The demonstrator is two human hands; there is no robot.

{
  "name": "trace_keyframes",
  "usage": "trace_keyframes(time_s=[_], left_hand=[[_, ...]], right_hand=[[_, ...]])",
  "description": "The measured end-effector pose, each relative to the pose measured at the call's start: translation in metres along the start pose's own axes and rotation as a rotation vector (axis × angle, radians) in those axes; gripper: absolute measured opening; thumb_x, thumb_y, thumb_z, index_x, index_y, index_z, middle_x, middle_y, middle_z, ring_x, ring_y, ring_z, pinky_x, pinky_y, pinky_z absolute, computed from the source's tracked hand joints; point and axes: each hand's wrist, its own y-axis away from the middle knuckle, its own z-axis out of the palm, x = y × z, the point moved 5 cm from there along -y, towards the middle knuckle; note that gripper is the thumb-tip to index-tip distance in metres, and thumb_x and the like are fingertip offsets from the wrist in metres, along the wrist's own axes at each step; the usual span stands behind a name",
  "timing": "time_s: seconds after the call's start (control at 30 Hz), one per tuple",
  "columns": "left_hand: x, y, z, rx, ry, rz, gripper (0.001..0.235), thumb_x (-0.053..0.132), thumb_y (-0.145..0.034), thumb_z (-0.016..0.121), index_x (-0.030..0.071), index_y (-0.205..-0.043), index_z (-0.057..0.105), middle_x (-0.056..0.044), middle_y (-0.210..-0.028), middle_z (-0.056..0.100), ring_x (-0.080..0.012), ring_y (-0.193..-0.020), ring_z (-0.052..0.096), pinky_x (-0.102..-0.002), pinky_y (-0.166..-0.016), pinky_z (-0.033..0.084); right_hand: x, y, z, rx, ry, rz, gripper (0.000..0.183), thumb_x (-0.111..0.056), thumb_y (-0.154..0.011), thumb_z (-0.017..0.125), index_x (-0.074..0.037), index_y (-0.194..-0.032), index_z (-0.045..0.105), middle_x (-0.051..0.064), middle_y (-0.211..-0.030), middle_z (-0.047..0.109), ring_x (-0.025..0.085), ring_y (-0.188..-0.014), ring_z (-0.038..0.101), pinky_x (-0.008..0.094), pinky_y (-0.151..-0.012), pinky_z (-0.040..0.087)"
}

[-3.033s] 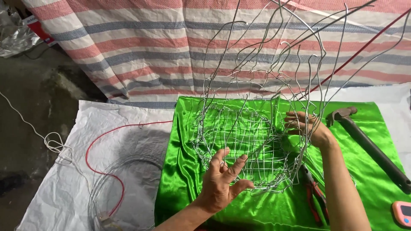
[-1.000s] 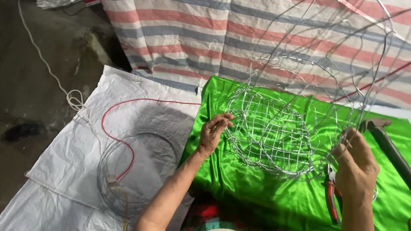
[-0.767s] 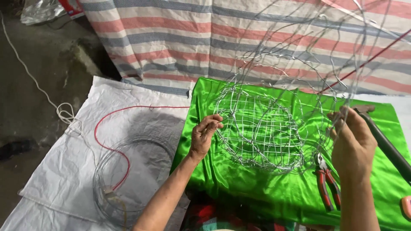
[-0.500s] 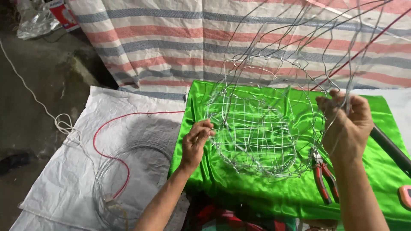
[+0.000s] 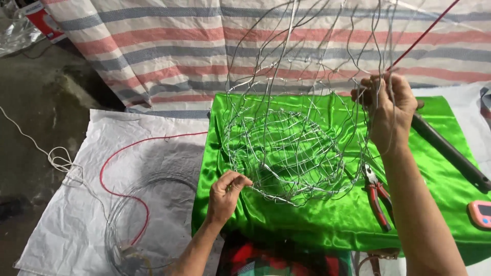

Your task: Manually weaving and twisting metal wires to construct a wire mesh basket or trap.

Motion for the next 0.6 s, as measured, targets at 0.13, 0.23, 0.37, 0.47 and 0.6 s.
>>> trace_keyframes(time_s=[0.13, 0.23, 0.37, 0.47, 0.6], left_hand=[[-0.010, -0.009, 0.000, -0.001, -0.050, -0.072, 0.022, 0.021, -0.095, 0.070, 0.003, -0.086, 0.078, 0.002, -0.078, 0.062, -0.0084, -0.066, 0.053, -0.024, -0.063, 0.045], [-0.013, -0.014, 0.003, -0.001, -0.033, -0.131, 0.032, 0.032, -0.093, 0.069, 0.002, -0.085, 0.078, -0.001, -0.077, 0.069, -0.0097, -0.064, 0.058, -0.024, -0.063, 0.051], [-0.012, -0.019, 0.003, 0.011, -0.099, -0.152, 0.038, 0.036, -0.094, 0.067, 0.003, -0.081, 0.079, 0.002, -0.070, 0.058, -0.0084, -0.054, 0.043, -0.025, -0.056, 0.042], [-0.014, -0.019, 0.004, 0.011, -0.101, -0.142, 0.038, 0.037, -0.093, 0.068, 0.003, -0.082, 0.079, 0.000, -0.072, 0.064, -0.0092, -0.055, 0.049, -0.025, -0.056, 0.048], [0.002, -0.010, 0.008, 0.047, -0.132, 0.104, 0.013, 0.007, -0.096, 0.065, 0.002, -0.090, 0.076, -0.002, -0.083, 0.067, -0.0121, -0.072, 0.063, -0.025, -0.065, 0.053]], right_hand=[[0.006, -0.007, 0.000, 0.022, 0.032, 0.015, 0.007, -0.015, -0.115, 0.056, -0.011, -0.121, 0.056, 0.004, -0.112, 0.068, 0.010, -0.088, 0.066, 0.021, -0.079, 0.059], [0.014, -0.012, -0.007, 0.043, -0.025, 0.037, 0.009, -0.018, -0.113, 0.059, -0.012, -0.120, 0.057, 0.002, -0.110, 0.066, 0.006, -0.086, 0.063, 0.021, -0.077, 0.059], [0.018, -0.019, -0.010, -0.004, 0.000, 0.029, 0.006, -0.020, -0.114, 0.057, -0.015, -0.118, 0.059, 0.001, -0.108, 0.067, 0.007, -0.088, 0.065, 0.020, -0.074, 0.060], [0.022, -0.021, -0.017, 0.006, -0.019, 0.053, 0.007, -0.022, -0.113, 0.061, -0.016, -0.116, 0.059, 0.000, -0.105, 0.068, 0.007, -0.088, 0.067, 0.021, -0.074, 0.063], [0.022, -0.017, -0.013, -0.008, 0.014, 0.051, 0.007, -0.016, -0.111, 0.060, -0.013, -0.117, 0.058, 0.006, -0.118, 0.068, 0.012, -0.091, 0.067, 0.026, -0.077, 0.064]])
